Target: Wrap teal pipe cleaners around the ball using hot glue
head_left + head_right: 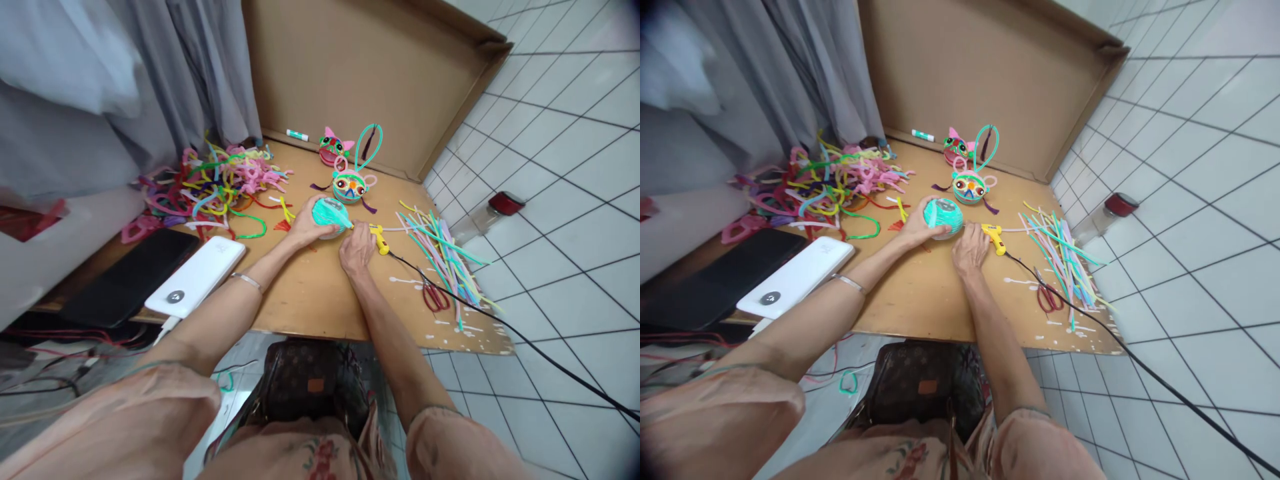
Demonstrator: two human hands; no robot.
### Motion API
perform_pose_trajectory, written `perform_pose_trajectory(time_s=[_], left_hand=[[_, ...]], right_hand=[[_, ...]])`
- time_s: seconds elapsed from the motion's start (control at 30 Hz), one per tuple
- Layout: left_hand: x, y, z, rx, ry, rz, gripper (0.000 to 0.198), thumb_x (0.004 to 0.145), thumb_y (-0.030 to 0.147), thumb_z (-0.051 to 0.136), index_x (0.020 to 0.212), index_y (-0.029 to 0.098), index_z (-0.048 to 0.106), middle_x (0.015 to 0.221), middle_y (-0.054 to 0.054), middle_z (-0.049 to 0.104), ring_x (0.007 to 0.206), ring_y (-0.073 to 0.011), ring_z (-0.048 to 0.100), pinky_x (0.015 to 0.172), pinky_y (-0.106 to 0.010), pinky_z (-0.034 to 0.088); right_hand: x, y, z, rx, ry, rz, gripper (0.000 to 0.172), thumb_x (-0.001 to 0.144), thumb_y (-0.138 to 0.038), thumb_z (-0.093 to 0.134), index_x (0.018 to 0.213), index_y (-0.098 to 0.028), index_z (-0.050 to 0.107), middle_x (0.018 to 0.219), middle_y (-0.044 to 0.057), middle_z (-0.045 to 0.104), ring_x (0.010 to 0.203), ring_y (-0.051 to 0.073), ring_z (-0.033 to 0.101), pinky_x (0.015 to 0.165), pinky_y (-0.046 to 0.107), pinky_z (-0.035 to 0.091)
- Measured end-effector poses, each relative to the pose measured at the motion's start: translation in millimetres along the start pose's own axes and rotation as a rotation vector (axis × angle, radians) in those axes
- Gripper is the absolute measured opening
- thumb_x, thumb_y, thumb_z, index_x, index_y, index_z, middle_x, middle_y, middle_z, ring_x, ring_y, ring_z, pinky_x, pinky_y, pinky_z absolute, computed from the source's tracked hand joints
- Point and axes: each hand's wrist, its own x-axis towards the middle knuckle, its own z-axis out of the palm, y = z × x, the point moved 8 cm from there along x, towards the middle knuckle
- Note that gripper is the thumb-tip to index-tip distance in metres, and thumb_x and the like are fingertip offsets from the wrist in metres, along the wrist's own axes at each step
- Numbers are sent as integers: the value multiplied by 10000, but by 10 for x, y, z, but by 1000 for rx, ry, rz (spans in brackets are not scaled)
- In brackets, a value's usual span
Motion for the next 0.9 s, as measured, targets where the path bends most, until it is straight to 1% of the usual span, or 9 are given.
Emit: perform_pose_trajectory(time_s=[0.17, 0.3, 0.47, 0.63, 0.77, 0.9], left_hand=[[-2, 6, -2, -6, 12, 16, 840, 531, 385, 846, 1277, 205, 504, 1272, -99, 585, 1202, -295, 567, 1089, -469, 434], [-9, 48, 20, -9, -17, 28, 823, 522, 384, 852, 1252, 190, 524, 1279, -107, 581, 1197, -291, 570, 1084, -451, 439], [-14, 78, 44, 24, -40, 43, 836, 511, 353, 849, 1264, 185, 529, 1270, -107, 584, 1206, -297, 561, 1086, -460, 434], [-42, 153, 70, 66, -51, 94, 807, 508, 304, 840, 1254, 200, 550, 1238, -88, 588, 1156, -278, 586, 1049, -431, 460], [-61, 177, 85, 74, -60, 108, 824, 499, 303, 850, 1258, 215, 542, 1230, -69, 591, 1129, -259, 598, 1030, -415, 471], [-68, 210, 76, 89, -71, 119, 803, 513, 295, 844, 1250, 207, 538, 1222, -73, 599, 1130, -261, 598, 1024, -416, 476]], right_hand=[[-7, -1, 21, -20, 0, -5, 359, 795, -80, 403, 1101, -116, 587, 972, 154, 641, 890, 271, 562, 784, 383, 377], [-3, 17, 27, -11, 0, 9, 351, 797, -73, 394, 1083, -128, 589, 972, 148, 643, 879, 270, 562, 787, 387, 384], [1, 40, 12, 52, -1, 27, 347, 797, -67, 390, 1077, -141, 580, 981, 147, 640, 896, 270, 563, 796, 397, 392], [4, 63, 10, 26, 25, 29, 296, 872, -93, 369, 1065, -154, 585, 965, 125, 650, 890, 249, 571, 793, 375, 391], [11, 65, 48, -34, -27, 39, 282, 929, -124, 344, 1067, -160, 587, 956, 115, 659, 876, 239, 573, 789, 361, 386], [11, 34, 49, -50, -79, 39, 288, 932, -122, 345, 1078, -163, 591, 968, 122, 658, 897, 250, 572, 794, 370, 381]])
